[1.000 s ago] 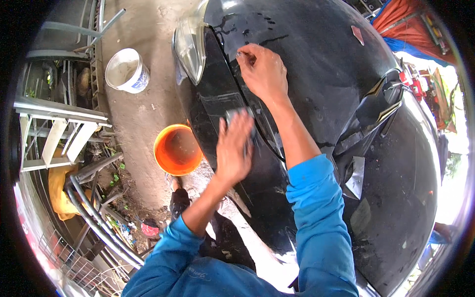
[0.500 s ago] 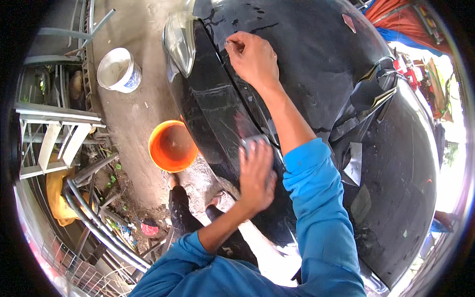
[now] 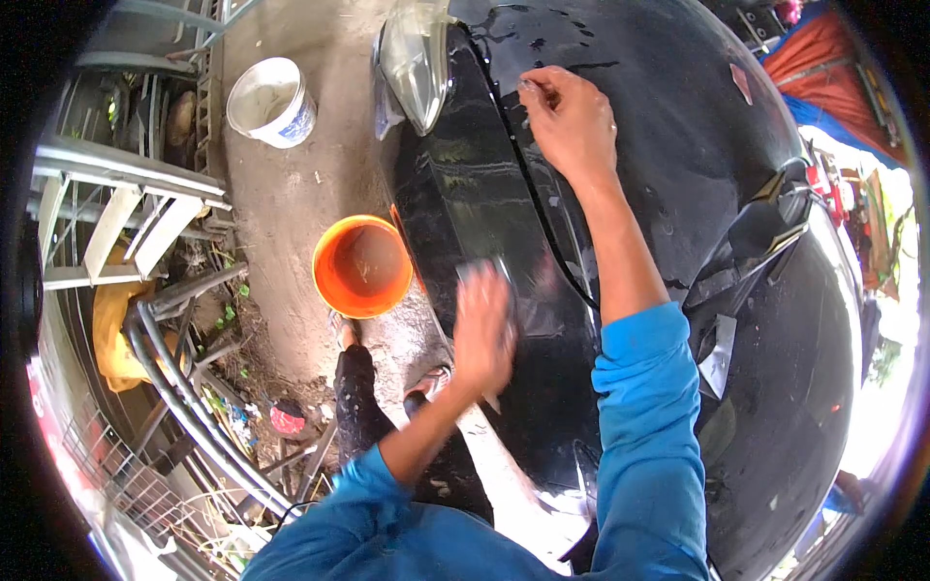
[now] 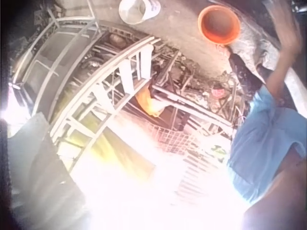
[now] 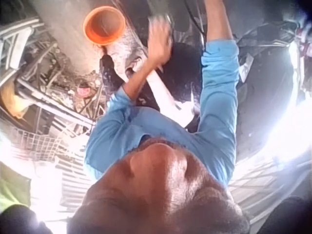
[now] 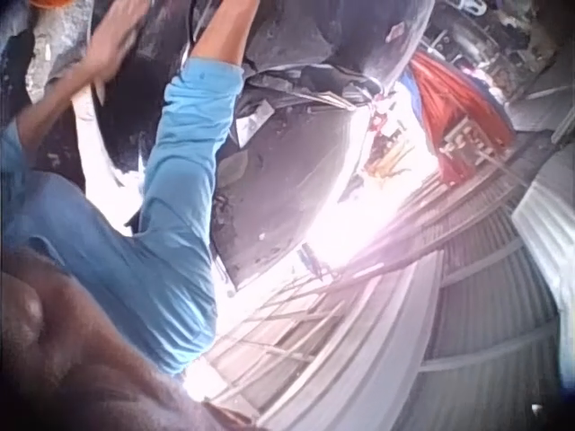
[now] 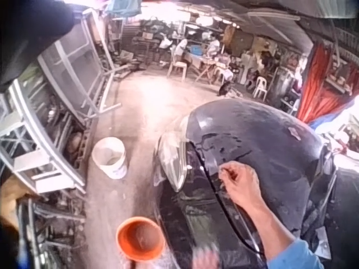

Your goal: Sanding the exterior body of a black car with sandpaper and water.

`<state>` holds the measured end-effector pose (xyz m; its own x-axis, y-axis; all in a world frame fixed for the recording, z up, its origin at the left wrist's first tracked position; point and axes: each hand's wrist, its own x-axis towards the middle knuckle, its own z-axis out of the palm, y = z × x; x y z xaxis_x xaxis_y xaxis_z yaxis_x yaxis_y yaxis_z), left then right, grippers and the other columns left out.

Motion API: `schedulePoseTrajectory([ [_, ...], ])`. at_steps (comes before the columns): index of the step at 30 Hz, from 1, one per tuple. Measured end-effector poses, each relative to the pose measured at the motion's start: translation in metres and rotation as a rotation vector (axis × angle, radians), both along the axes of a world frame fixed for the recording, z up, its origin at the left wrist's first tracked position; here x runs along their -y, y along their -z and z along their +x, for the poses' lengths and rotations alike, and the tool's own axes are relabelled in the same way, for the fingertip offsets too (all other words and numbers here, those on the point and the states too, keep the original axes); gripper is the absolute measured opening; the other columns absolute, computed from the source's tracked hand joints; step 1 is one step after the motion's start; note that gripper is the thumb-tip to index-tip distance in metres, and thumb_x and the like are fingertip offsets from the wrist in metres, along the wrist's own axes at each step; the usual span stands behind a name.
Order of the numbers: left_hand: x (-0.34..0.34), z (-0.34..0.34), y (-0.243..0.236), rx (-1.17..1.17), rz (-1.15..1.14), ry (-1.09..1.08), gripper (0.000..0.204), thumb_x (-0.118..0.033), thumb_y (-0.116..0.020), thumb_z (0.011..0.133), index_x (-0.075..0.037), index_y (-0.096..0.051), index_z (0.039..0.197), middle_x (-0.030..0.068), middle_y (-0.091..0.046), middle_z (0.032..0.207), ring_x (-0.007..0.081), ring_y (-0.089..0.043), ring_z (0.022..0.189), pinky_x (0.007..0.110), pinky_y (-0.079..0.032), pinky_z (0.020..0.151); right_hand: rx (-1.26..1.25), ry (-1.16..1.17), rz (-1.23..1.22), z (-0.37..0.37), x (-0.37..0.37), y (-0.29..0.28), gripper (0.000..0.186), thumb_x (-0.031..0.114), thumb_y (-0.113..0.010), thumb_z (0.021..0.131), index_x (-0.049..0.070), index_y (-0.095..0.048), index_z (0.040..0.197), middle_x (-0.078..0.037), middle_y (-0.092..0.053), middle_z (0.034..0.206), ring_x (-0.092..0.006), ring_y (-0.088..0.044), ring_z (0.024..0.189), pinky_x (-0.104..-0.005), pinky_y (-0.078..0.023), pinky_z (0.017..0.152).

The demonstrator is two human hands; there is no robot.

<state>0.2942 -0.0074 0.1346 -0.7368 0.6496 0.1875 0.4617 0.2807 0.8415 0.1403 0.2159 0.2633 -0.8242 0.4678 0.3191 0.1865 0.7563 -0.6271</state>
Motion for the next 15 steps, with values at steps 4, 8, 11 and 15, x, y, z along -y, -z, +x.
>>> schedulePoseTrajectory([
  [4,-0.025,-0.163,0.005,0.033,0.168,-0.357,0.066,-0.023,-0.048,0.104,0.003,-0.023,0.16,0.025,-0.02,0.167,0.0382,-0.015,0.157,0.047,-0.008,0.128,0.027,-0.023,-0.046,-0.012,0.015,-0.002,0.021,0.022,-0.068,0.094,0.006,-0.076,0.105,-0.008,-0.076,0.086,-0.0198,-0.072,0.075,-0.0325,-0.054,0.071],
  [8,-0.003,-0.017,0.014,0.121,0.154,-0.184,0.079,-0.015,-0.053,0.094,0.009,-0.016,0.159,0.0313,-0.014,0.166,0.0452,-0.007,0.156,0.054,-0.005,0.127,0.038,-0.016,-0.059,-0.002,0.002,0.001,0.019,0.018,-0.067,0.095,0.004,-0.075,0.105,-0.007,-0.076,0.085,-0.0168,-0.072,0.074,-0.0305,-0.054,0.07],
  [11,0.011,0.045,0.03,0.185,0.123,-0.173,0.08,-0.021,-0.055,0.095,0.012,-0.017,0.157,0.0334,-0.016,0.165,0.0461,-0.009,0.156,0.054,-0.006,0.127,0.018,-0.023,-0.063,-0.003,-0.001,-0.006,0.02,0.018,-0.067,0.095,0.003,-0.074,0.106,-0.007,-0.077,0.085,-0.0151,-0.071,0.074,-0.0296,-0.053,0.07],
  [15,-0.012,-0.172,0.033,0.094,0.137,-0.388,0.063,-0.027,-0.038,0.108,0.004,-0.021,0.16,0.0235,-0.016,0.168,0.0382,-0.013,0.157,0.049,-0.009,0.128,0.025,-0.044,-0.064,-0.014,0.012,0.001,0.021,0.018,-0.067,0.095,0.002,-0.074,0.106,-0.007,-0.077,0.085,-0.0134,-0.071,0.073,-0.029,-0.053,0.071],
])
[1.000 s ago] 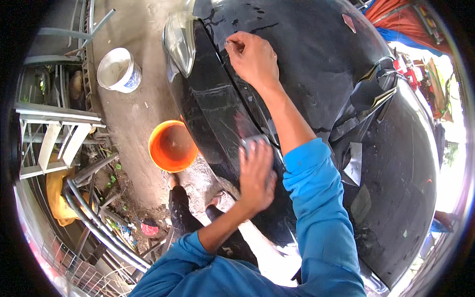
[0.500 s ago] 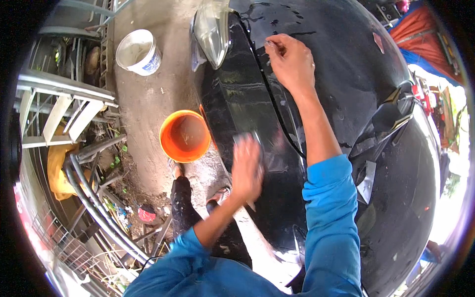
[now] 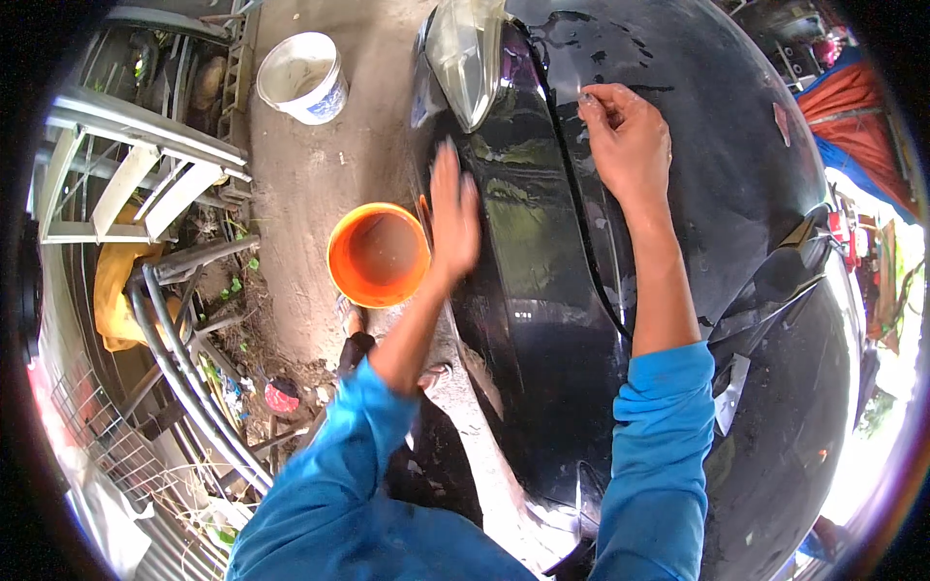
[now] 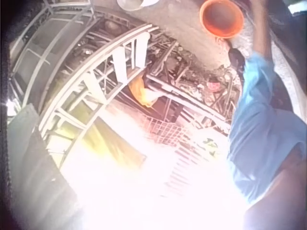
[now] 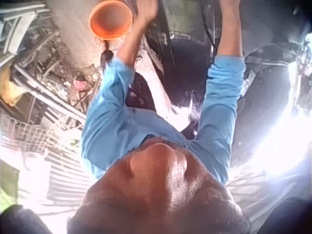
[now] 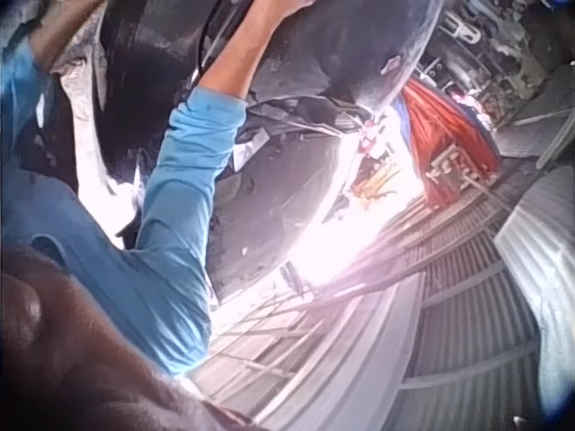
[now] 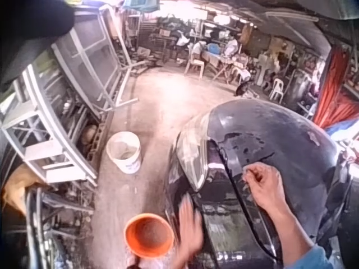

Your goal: Sanding the exterior body of a black car with sandpaper and water.

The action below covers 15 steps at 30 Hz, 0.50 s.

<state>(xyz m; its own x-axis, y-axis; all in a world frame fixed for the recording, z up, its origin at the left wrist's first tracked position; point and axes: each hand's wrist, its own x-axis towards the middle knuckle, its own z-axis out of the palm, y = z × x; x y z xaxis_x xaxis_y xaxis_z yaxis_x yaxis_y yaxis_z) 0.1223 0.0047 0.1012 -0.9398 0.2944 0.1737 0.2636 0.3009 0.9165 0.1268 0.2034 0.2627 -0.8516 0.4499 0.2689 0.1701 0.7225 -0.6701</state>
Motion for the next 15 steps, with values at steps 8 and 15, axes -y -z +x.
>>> schedulePoseTrajectory([
  [8,0.03,0.207,0.002,0.165,-0.043,0.309,0.089,-0.012,-0.06,0.085,0.01,-0.014,0.159,0.032,-0.009,0.167,0.0469,-0.007,0.156,0.054,-0.005,0.127,0.034,0.071,-0.004,0.011,-0.012,0.002,0.021,0.019,-0.067,0.096,0.003,-0.075,0.106,-0.006,-0.077,0.085,-0.0128,-0.07,0.074,-0.0286,-0.052,0.071],
  [15,-0.004,-0.002,0.004,-0.026,0.054,0.033,0.064,-0.017,-0.045,0.104,0.004,-0.023,0.159,0.025,-0.021,0.167,0.0402,-0.014,0.156,0.049,-0.01,0.127,0.011,0.015,-0.013,0.004,-0.005,-0.001,0.02,0.02,-0.067,0.097,0.003,-0.074,0.106,-0.006,-0.077,0.084,-0.012,-0.07,0.074,-0.0286,-0.052,0.071],
])
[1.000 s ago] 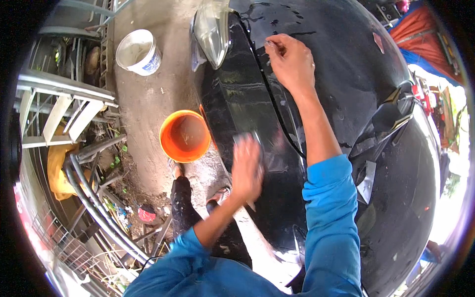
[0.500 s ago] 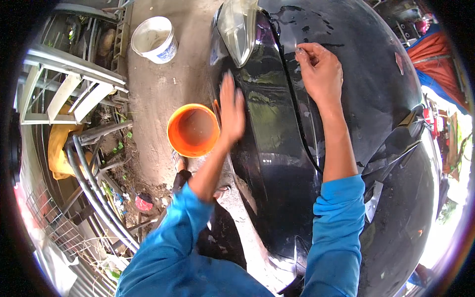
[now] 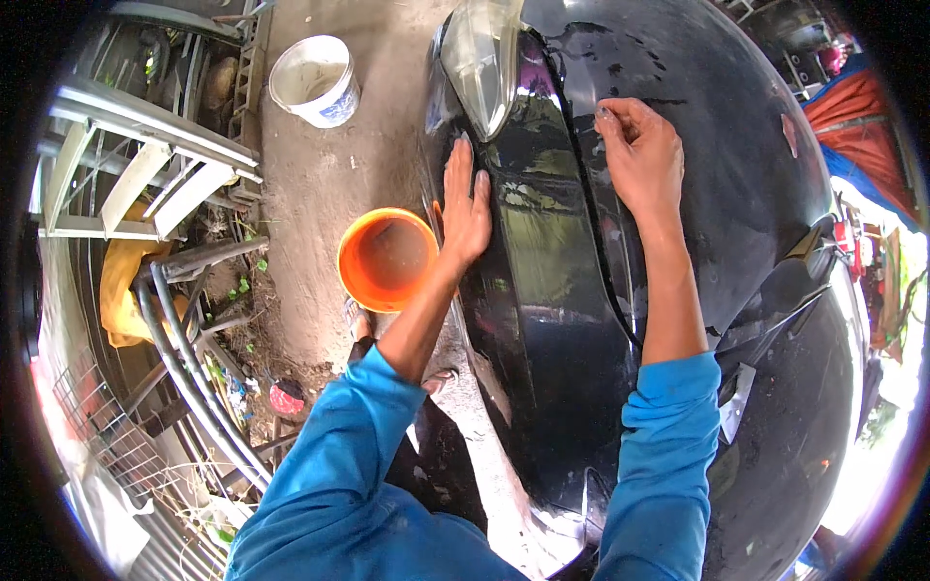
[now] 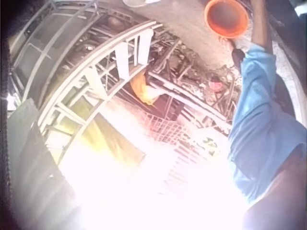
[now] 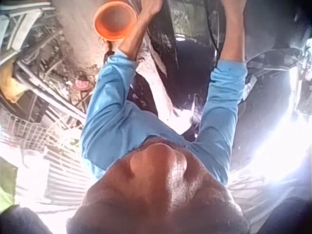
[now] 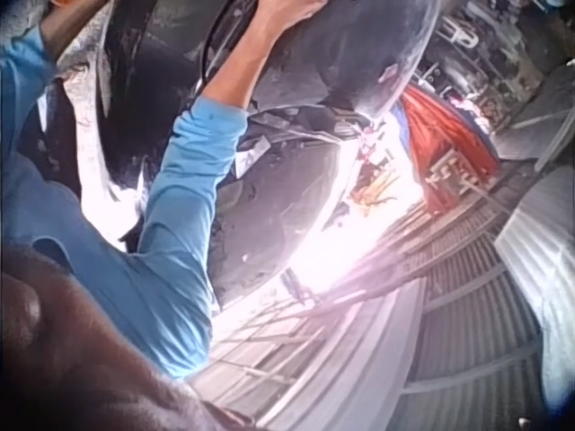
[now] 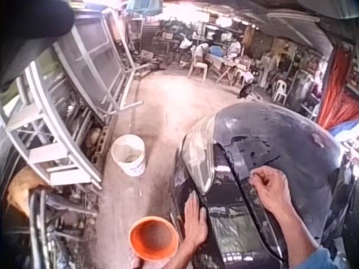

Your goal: Sanding the exterior body of a black car with sandpaper and water.

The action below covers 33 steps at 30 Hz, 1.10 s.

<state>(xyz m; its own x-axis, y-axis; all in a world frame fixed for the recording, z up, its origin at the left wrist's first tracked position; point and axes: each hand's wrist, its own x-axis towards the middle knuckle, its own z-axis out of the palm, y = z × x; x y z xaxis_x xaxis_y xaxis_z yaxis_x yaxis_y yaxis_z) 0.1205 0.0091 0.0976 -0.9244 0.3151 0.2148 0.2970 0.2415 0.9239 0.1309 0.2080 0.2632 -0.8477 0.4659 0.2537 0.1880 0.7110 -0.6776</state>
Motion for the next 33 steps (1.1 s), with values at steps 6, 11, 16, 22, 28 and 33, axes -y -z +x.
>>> schedulePoseTrajectory([
  [6,0.029,0.163,-0.004,0.065,0.011,0.196,0.08,-0.019,-0.058,0.091,0.004,-0.022,0.159,0.0316,-0.02,0.164,0.0468,-0.015,0.155,0.053,-0.01,0.127,0.039,0.034,0.015,0.008,-0.005,0.001,0.02,0.019,-0.067,0.097,0.003,-0.074,0.106,-0.006,-0.076,0.084,-0.0114,-0.07,0.074,-0.0284,-0.052,0.07],
  [11,0.011,0.0,0.014,-0.063,-0.02,-0.003,0.062,-0.025,-0.045,0.105,0.001,-0.026,0.158,0.0246,-0.022,0.166,0.0406,-0.017,0.155,0.051,-0.01,0.127,-0.018,-0.007,0.011,-0.001,0.002,0.0,0.02,0.017,-0.068,0.096,0.001,-0.074,0.107,-0.007,-0.076,0.083,-0.0115,-0.069,0.072,-0.0278,-0.052,0.069],
  [16,0.013,0.097,0.018,0.067,0.011,-0.011,0.066,-0.026,-0.039,0.107,0.002,-0.014,0.162,0.0253,-0.012,0.169,0.0396,-0.007,0.158,0.051,-0.004,0.127,0.032,0.013,0.026,0.008,-0.007,0.002,0.019,0.015,-0.066,0.097,0.002,-0.074,0.109,-0.006,-0.076,0.085,-0.0108,-0.069,0.076,-0.027,-0.052,0.071],
  [22,0.009,0.063,0.035,0.259,-0.113,-0.191,0.068,-0.038,-0.035,0.109,0.003,-0.015,0.161,0.0255,-0.012,0.168,0.0386,-0.01,0.157,0.047,-0.008,0.128,0.021,0.003,0.011,0.005,-0.008,-0.002,0.021,0.018,-0.066,0.099,0.002,-0.074,0.11,-0.006,-0.076,0.087,-0.009,-0.069,0.079,-0.0255,-0.052,0.073],
  [28,0.017,0.119,0.058,0.363,0.079,-0.261,0.063,-0.031,-0.036,0.11,0.004,-0.02,0.16,0.0219,-0.02,0.168,0.036,-0.014,0.157,0.044,-0.009,0.128,0.037,0.018,0.03,0.005,-0.01,0.004,0.023,0.019,-0.066,0.099,0.0,-0.074,0.11,-0.005,-0.076,0.088,-0.008,-0.069,0.08,-0.025,-0.051,0.073],
  [33,0.006,0.085,0.067,0.469,0.107,-0.403,0.063,-0.035,-0.041,0.109,0.008,-0.033,0.154,0.0254,-0.035,0.161,0.0357,-0.029,0.152,0.042,-0.017,0.127,0.031,-0.012,0.013,0.007,-0.017,0.0,0.023,0.02,-0.067,0.099,0.001,-0.073,0.111,-0.005,-0.076,0.088,-0.0078,-0.067,0.08,-0.0247,-0.05,0.071],
])
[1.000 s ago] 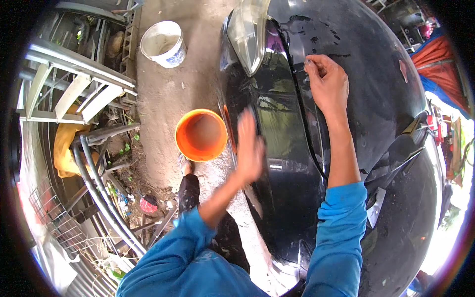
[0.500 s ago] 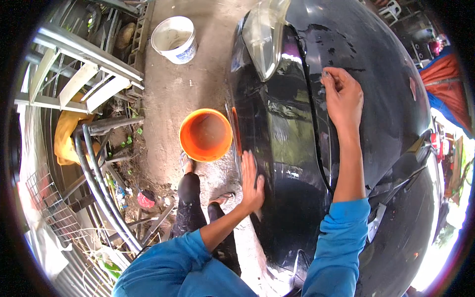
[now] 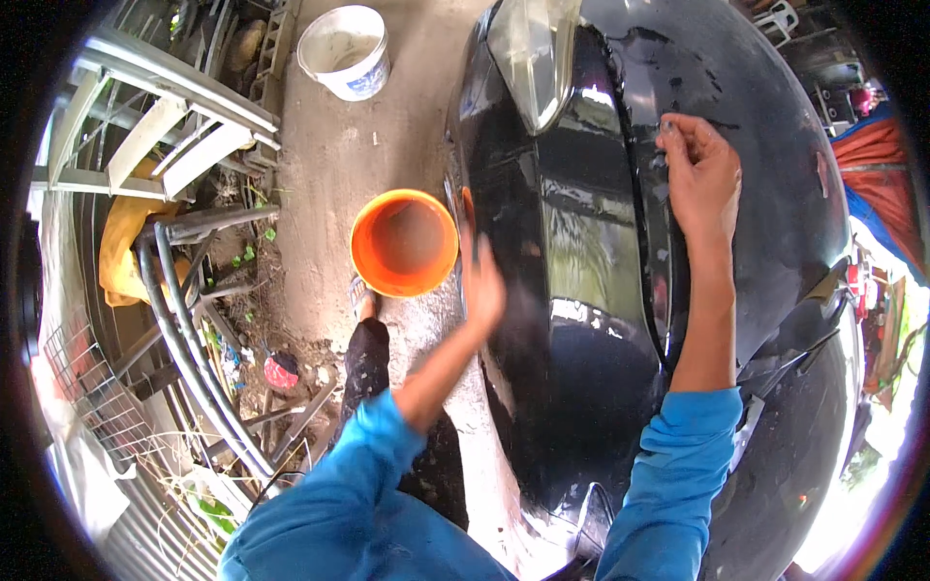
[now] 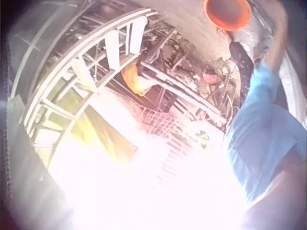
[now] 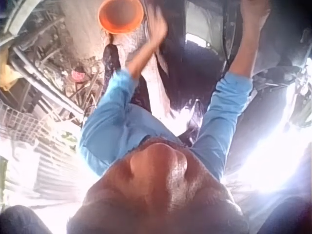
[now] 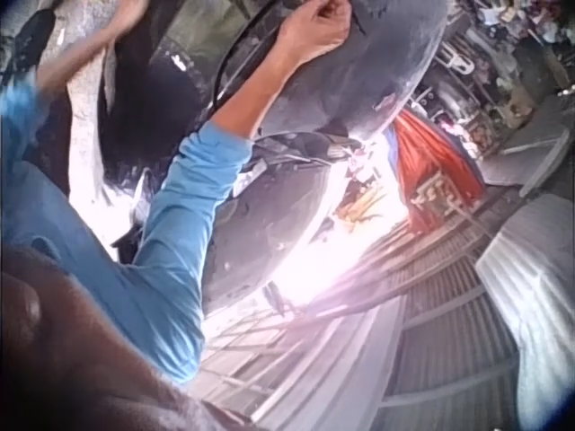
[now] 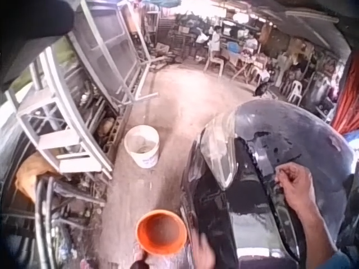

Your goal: Sanding the exterior body of a black car with sandpaper and water.

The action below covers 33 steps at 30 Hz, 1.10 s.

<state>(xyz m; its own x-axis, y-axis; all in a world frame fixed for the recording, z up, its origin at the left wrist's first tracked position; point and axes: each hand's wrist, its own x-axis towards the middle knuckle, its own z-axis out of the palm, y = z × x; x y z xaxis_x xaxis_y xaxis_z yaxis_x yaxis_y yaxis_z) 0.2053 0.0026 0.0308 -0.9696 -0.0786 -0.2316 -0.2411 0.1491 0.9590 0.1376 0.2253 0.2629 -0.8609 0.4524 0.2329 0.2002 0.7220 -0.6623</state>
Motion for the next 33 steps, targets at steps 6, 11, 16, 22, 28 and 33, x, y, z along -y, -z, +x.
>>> schedulePoseTrajectory([
  [6,-0.016,-0.106,-0.01,-0.055,-0.065,0.133,0.063,-0.036,-0.04,0.109,0.008,-0.032,0.154,0.0269,-0.027,0.163,0.0384,-0.022,0.154,0.044,-0.015,0.127,0.015,0.005,0.023,-0.001,0.0,0.009,0.021,0.017,-0.067,0.098,0.002,-0.074,0.111,-0.005,-0.076,0.086,-0.0079,-0.068,0.079,-0.0254,-0.051,0.072],
  [11,0.011,0.054,0.0,-0.09,-0.05,0.139,0.07,-0.04,-0.037,0.11,0.007,-0.02,0.159,0.0251,-0.02,0.167,0.0365,-0.017,0.156,0.043,-0.011,0.128,0.046,0.053,0.013,0.003,0.011,0.0,0.019,0.014,-0.066,0.098,0.001,-0.074,0.11,-0.005,-0.076,0.088,-0.0092,-0.069,0.079,-0.026,-0.052,0.074],
  [16,0.002,-0.14,0.001,0.157,-0.032,0.1,0.068,-0.042,-0.036,0.11,0.008,-0.03,0.155,0.0258,-0.029,0.163,0.0359,-0.023,0.154,0.04,-0.015,0.127,0.018,0.064,-0.028,-0.005,0.025,-0.003,0.019,0.013,-0.065,0.098,0.002,-0.074,0.11,-0.006,-0.076,0.088,-0.0097,-0.069,0.079,-0.0265,-0.052,0.074],
  [22,0.018,0.01,-0.017,-0.16,-0.009,0.355,0.07,-0.024,-0.041,0.107,0.009,-0.009,0.159,0.0281,-0.005,0.168,0.0421,-0.003,0.157,0.05,-0.002,0.127,0.031,0.182,0.078,0.015,0.032,-0.01,0.016,0.009,-0.067,0.096,0.001,-0.073,0.108,-0.005,-0.071,0.082,-0.0084,-0.062,0.072,-0.0256,-0.049,0.067],
  [28,-0.014,-0.223,-0.01,-0.416,-0.104,0.524,0.064,-0.029,-0.036,0.111,0.003,-0.013,0.161,0.025,-0.008,0.169,0.0376,-0.006,0.158,0.046,-0.008,0.127,0.099,0.289,0.219,-0.005,0.05,-0.015,0.012,-0.001,-0.066,0.094,-0.002,-0.072,0.104,-0.005,-0.065,0.078,-0.0082,-0.056,0.066,-0.0247,-0.043,0.059],
  [33,0.039,-0.17,0.026,-0.503,-0.035,0.822,0.08,-0.04,-0.041,0.106,0.01,-0.009,0.159,0.0354,-0.006,0.165,0.051,-0.005,0.154,0.059,-0.007,0.125,0.129,0.357,0.343,-0.004,0.052,-0.016,0.012,-0.005,-0.066,0.091,-0.002,-0.071,0.101,-0.006,-0.063,0.076,-0.0104,-0.055,0.064,-0.0253,-0.042,0.059],
])
